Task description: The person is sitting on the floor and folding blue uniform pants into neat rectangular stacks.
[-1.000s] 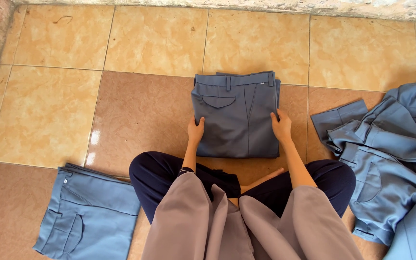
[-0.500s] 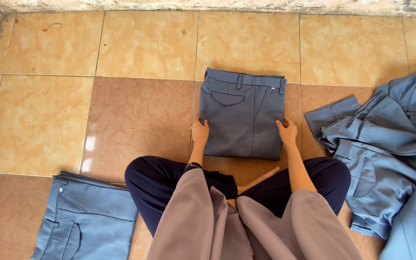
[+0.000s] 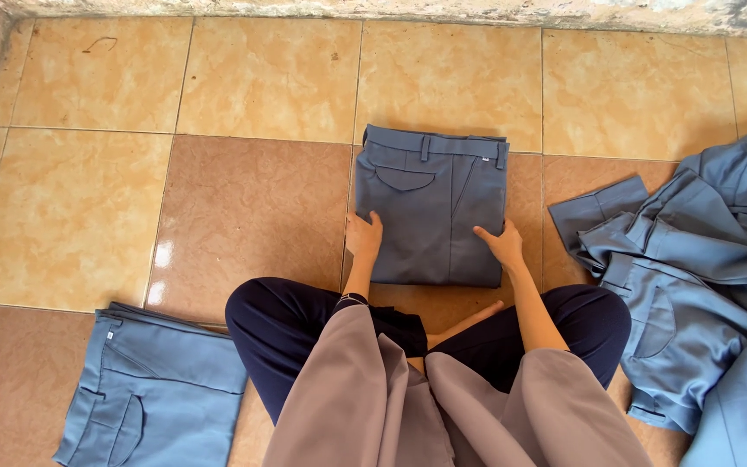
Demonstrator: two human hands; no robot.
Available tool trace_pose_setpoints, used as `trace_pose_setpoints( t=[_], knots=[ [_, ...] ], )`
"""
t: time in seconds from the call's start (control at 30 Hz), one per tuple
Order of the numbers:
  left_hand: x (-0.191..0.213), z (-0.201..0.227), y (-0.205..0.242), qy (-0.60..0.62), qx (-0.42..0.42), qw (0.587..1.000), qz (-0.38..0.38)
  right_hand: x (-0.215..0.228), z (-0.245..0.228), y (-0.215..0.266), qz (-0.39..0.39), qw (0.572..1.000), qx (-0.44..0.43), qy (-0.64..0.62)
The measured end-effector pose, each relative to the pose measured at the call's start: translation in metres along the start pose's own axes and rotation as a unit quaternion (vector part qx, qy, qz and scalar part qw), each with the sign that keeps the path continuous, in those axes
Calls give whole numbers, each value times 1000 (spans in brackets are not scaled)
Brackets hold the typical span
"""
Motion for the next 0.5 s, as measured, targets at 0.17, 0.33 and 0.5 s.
trace_pose_setpoints(
  t=[0.17,0.33,0.5],
  knots=[
    [-2,-5,-10,-11,9,995,-97,-9,-24,17,-51,976,-69,-199],
    [1,3,11,270,-4,945,-182,-11,-35,25,-99,938,-142,-300],
    [3,9,18,355,-17,916,-185,-9,-38,22,-55,949,-92,-297]
  ],
)
Point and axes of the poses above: each hand's wrist, its own y-axis away from the middle knuckle, its own x-axis out of the back of the hand, z = x × y, the point moved 2 cm from there along -y, towards the middle knuckle, and after that the axes turned 15 degrees about -z, right-handed, at the moved point
